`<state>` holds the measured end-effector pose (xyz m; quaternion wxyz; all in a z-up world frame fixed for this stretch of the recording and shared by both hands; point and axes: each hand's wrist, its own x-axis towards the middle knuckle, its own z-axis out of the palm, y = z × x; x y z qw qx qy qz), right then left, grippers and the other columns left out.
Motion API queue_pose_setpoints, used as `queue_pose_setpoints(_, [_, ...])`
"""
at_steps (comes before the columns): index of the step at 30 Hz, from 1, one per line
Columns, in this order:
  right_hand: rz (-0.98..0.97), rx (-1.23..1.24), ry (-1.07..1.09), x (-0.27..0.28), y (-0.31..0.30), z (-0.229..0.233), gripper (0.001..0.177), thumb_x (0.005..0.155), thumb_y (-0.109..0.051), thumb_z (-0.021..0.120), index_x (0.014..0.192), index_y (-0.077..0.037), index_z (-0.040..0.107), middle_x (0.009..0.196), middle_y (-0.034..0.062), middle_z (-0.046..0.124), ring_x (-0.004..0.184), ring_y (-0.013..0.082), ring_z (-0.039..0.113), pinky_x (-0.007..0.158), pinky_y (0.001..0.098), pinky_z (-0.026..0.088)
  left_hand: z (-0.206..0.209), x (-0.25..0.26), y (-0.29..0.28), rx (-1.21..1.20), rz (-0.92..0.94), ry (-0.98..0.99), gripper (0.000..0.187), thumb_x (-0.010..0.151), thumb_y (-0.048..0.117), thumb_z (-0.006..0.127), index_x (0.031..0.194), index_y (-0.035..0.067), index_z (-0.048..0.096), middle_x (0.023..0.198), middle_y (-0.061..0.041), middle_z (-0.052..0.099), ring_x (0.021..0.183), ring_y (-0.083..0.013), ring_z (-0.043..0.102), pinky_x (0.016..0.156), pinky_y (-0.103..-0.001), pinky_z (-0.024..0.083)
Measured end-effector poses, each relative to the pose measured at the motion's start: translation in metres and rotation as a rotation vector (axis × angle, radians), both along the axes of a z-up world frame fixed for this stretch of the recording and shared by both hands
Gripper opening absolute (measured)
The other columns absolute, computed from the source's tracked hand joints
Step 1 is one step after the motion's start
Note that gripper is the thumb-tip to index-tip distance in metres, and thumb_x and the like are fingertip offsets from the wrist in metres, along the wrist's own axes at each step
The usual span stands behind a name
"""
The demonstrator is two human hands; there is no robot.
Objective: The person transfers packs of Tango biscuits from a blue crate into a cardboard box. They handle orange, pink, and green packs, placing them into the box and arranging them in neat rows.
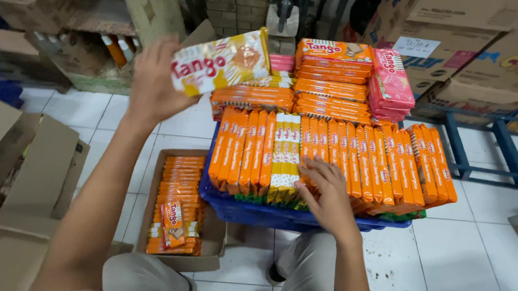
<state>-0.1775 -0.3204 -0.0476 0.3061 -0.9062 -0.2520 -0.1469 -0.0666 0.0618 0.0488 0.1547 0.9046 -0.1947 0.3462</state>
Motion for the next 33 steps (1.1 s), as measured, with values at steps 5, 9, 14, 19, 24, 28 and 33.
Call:
queue_pose_setpoints(5, [-0.072,-0.103,-0.074,-0.002,0.010,0.008,0.026,0.090,-0.032,0.071,0.108,-0.014,0.072,0.116,0.0047,0.067,0.116,0.0302,0.061,0.103,0.0477,0.042,-0.035,-0.105,0.044,-0.148,0.136,-0.019,0.088,0.050,0.035,0.094,0.126,0.008,0.058,0.111,-0.011,0.062,0.101,-0.0333,0.061,0.085,-0.042,0.046])
queue_pose_setpoints(9, [-0.138,-0.140,-0.184,-0.011,0.029,0.017,0.024,0.093,-0.025,0.071,0.107,-0.006,0.071,0.113,0.0116,0.067,0.113,0.0342,0.063,0.095,0.0474,0.046,-0.056,-0.176,0.061,-0.453,0.143,0.267,0.091,0.042,0.019,0.094,0.126,0.009,0.059,0.105,-0.014,0.064,0.098,-0.0363,0.061,0.087,-0.043,0.048])
queue_pose_setpoints(14, [-0.078,0.117,-0.333,-0.028,0.062,-0.004,0.030,0.095,-0.016,0.072,0.118,0.002,0.066,0.123,0.0211,0.061,0.118,0.0436,0.057,0.103,0.0502,0.043,-0.079,-0.227,0.087,-0.743,0.075,0.656,0.090,0.042,-0.002,0.090,0.127,-0.001,0.057,0.100,-0.026,0.062,0.084,-0.0452,0.066,0.081,-0.052,0.054])
queue_pose_setpoints(19, [0.072,0.384,-0.345,-0.089,0.126,-0.074,0.035,0.090,-0.039,0.067,0.090,-0.004,0.063,0.096,0.0156,0.069,0.090,0.0367,0.066,0.093,0.0441,0.045,-0.140,-0.238,0.120,-0.713,0.097,0.900,0.094,0.039,0.009,0.097,0.126,0.006,0.060,0.100,-0.022,0.064,0.087,-0.0418,0.067,0.085,-0.050,0.052])
queue_pose_setpoints(24, [0.185,0.530,0.587,-0.131,0.193,-0.191,0.029,0.098,-0.016,0.055,0.123,-0.004,0.046,0.117,0.0108,0.051,0.107,0.0234,0.054,0.094,0.0392,0.048,-0.213,-0.243,0.143,-0.661,0.038,1.146,0.087,0.040,0.014,0.093,0.121,0.009,0.061,0.101,-0.022,0.070,0.092,-0.0416,0.067,0.084,-0.048,0.050])
queue_pose_setpoints(28, [-0.211,0.323,0.848,-0.111,0.189,-0.294,0.041,0.107,-0.040,0.043,0.125,-0.003,0.042,0.125,0.0259,0.047,0.124,0.0421,0.045,0.111,0.0523,0.031,-0.297,-0.246,0.156,-0.691,0.024,1.229,0.089,0.036,0.015,0.093,0.118,0.011,0.061,0.101,-0.020,0.070,0.092,-0.0400,0.068,0.081,-0.045,0.050])
queue_pose_setpoints(33, [-0.007,0.295,1.260,-0.079,0.238,-0.276,0.058,0.102,-0.049,0.048,0.141,-0.006,0.049,0.145,0.0339,0.041,0.139,0.0528,0.034,0.113,0.0634,0.031,-0.349,-0.234,0.159,-0.558,-0.066,1.414,0.095,0.036,0.009,0.088,0.126,0.018,0.058,0.107,-0.014,0.070,0.099,-0.0369,0.068,0.088,-0.043,0.050])
